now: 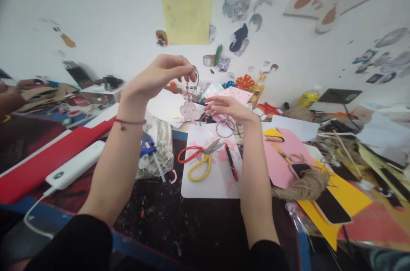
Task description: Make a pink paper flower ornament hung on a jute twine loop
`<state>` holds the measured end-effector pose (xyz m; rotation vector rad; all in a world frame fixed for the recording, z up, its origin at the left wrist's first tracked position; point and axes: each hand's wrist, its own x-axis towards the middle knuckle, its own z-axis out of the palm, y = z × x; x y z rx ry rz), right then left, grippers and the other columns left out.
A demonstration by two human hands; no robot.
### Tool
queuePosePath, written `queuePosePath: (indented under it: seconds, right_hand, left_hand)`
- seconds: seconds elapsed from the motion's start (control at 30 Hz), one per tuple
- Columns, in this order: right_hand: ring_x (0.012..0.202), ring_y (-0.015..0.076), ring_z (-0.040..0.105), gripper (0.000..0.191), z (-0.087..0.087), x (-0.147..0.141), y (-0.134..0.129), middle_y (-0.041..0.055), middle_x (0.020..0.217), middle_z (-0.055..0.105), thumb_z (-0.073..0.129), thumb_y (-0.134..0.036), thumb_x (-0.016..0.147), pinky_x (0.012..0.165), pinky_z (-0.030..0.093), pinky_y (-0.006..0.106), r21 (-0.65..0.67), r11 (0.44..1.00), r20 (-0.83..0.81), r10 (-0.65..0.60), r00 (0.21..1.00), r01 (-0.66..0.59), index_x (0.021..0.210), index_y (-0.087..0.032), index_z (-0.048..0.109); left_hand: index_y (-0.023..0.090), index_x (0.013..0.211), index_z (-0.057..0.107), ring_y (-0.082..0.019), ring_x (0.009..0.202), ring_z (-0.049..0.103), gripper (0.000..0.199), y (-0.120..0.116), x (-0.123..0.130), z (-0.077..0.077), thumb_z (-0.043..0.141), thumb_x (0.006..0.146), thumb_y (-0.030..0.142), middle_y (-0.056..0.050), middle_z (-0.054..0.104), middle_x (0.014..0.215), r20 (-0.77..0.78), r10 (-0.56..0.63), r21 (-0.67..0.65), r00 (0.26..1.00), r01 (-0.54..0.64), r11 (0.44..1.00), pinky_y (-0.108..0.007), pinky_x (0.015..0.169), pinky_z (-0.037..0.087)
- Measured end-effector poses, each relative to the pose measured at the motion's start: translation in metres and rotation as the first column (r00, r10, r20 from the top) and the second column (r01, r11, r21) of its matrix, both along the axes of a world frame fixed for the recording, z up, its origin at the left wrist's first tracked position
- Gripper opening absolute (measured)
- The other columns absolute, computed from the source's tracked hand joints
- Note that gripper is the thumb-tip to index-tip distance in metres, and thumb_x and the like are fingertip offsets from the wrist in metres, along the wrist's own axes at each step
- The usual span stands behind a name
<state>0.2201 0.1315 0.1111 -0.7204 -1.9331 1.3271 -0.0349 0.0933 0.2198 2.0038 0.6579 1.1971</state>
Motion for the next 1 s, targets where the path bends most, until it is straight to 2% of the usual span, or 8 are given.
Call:
queuePosePath:
  seconds: [0.13, 0.27, 0.4, 0.47, 0.63, 0.73, 0.8, 1.0]
  right_hand:
    - [0.092, 0.0183, 0.073, 0.041, 0.006, 0.021, -0.006, 0.0098, 0.107, 0.076, 0.074, -0.044, 0.086, 0.083, 0.056, 0.032, 0.018, 0.972, -0.137, -0.228, 0.964, 0.233, 0.118, -0.02, 0.071]
    - [0.089, 0.0169, 0.071, 0.038, 0.018, 0.022, -0.014, 0.0081, 0.1, 0.075, 0.072, -0.048, 0.086, 0.079, 0.055, 0.029, 0.096, 0.909, -0.244, -0.373, 0.895, 0.405, 0.11, -0.019, 0.074]
    - [0.105, 0.0196, 0.069, 0.049, 0.03, -0.01, -0.024, 0.0085, 0.113, 0.073, 0.078, -0.044, 0.081, 0.09, 0.055, 0.033, 0.256, 0.905, -0.189, -0.297, 0.936, 0.339, 0.124, -0.022, 0.068]
    - [0.106, 0.0207, 0.068, 0.054, 0.03, -0.031, -0.025, 0.009, 0.118, 0.072, 0.083, -0.041, 0.075, 0.087, 0.057, 0.033, 0.299, 0.88, -0.242, -0.303, 0.922, 0.368, 0.122, -0.021, 0.067]
    - [0.08, 0.0157, 0.069, 0.03, 0.019, -0.057, -0.017, 0.0054, 0.087, 0.076, 0.083, -0.04, 0.073, 0.079, 0.055, 0.029, 0.221, 0.92, -0.293, -0.255, 0.921, 0.325, 0.087, -0.014, 0.076]
    - [0.07, 0.0131, 0.065, 0.028, 0.015, -0.057, -0.012, 0.003, 0.079, 0.076, 0.086, -0.039, 0.069, 0.069, 0.052, 0.026, 0.194, 0.907, -0.316, -0.302, 0.899, 0.373, 0.08, -0.014, 0.077]
    - [0.065, 0.0121, 0.063, 0.028, 0.014, -0.057, -0.012, 0.0022, 0.075, 0.075, 0.087, -0.039, 0.067, 0.063, 0.049, 0.025, 0.181, 0.898, -0.33, -0.328, 0.885, 0.4, 0.079, -0.015, 0.077]
    - [0.058, 0.0135, 0.063, 0.031, 0.013, -0.058, -0.011, 0.0032, 0.072, 0.076, 0.084, -0.044, 0.069, 0.051, 0.044, 0.025, 0.093, 0.887, -0.383, -0.387, 0.839, 0.452, 0.078, -0.017, 0.075]
  left_hand:
    - [0.013, 0.071, 0.073, -0.012, 0.075, 0.06, 0.025, 0.016, 0.006, 0.011, 0.065, 0.092, 0.023, -0.007, 0.071, 0.081, -0.075, 0.027, 0.112, 0.997, -0.019, 0.994, -0.027, 0.072, 0.043]
    - [0.015, 0.076, 0.073, -0.012, 0.074, 0.056, 0.031, 0.028, 0.015, 0.009, 0.059, 0.095, 0.036, -0.006, 0.07, 0.084, -0.136, 0.093, 0.134, 0.986, -0.074, 0.988, -0.026, 0.065, 0.039]
    - [0.016, 0.072, 0.069, -0.01, 0.069, 0.053, 0.037, 0.029, 0.031, 0.0, 0.058, 0.096, 0.042, -0.005, 0.066, 0.077, -0.119, 0.082, 0.13, 0.99, -0.066, 0.989, -0.025, 0.061, 0.036]
    - [0.016, 0.064, 0.064, -0.009, 0.063, 0.049, 0.04, 0.027, 0.039, -0.005, 0.062, 0.094, 0.042, -0.003, 0.06, 0.068, -0.07, 0.077, 0.124, 0.995, -0.068, 0.99, -0.025, 0.059, 0.035]
    - [0.017, 0.056, 0.06, -0.008, 0.051, 0.042, 0.041, 0.024, 0.046, -0.012, 0.073, 0.086, 0.042, 0.001, 0.05, 0.05, 0.038, 0.127, 0.031, 0.991, -0.128, 0.991, -0.028, 0.055, 0.031]
    - [0.016, 0.058, 0.065, -0.006, 0.047, 0.035, 0.038, 0.022, 0.043, -0.012, 0.073, 0.086, 0.041, 0.004, 0.039, 0.041, 0.032, 0.163, -0.025, 0.986, -0.163, 0.986, -0.028, 0.054, 0.028]
    - [0.016, 0.061, 0.066, -0.006, 0.047, 0.034, 0.035, 0.02, 0.04, -0.012, 0.071, 0.088, 0.037, 0.005, 0.039, 0.043, 0.062, 0.132, -0.041, 0.989, -0.13, 0.991, -0.028, 0.055, 0.028]
    - [0.017, 0.068, 0.063, -0.007, 0.062, 0.049, 0.03, 0.022, 0.032, -0.017, 0.067, 0.092, 0.035, 0.001, 0.055, 0.065, 0.228, 0.084, -0.051, 0.97, -0.074, 0.996, -0.026, 0.061, 0.035]
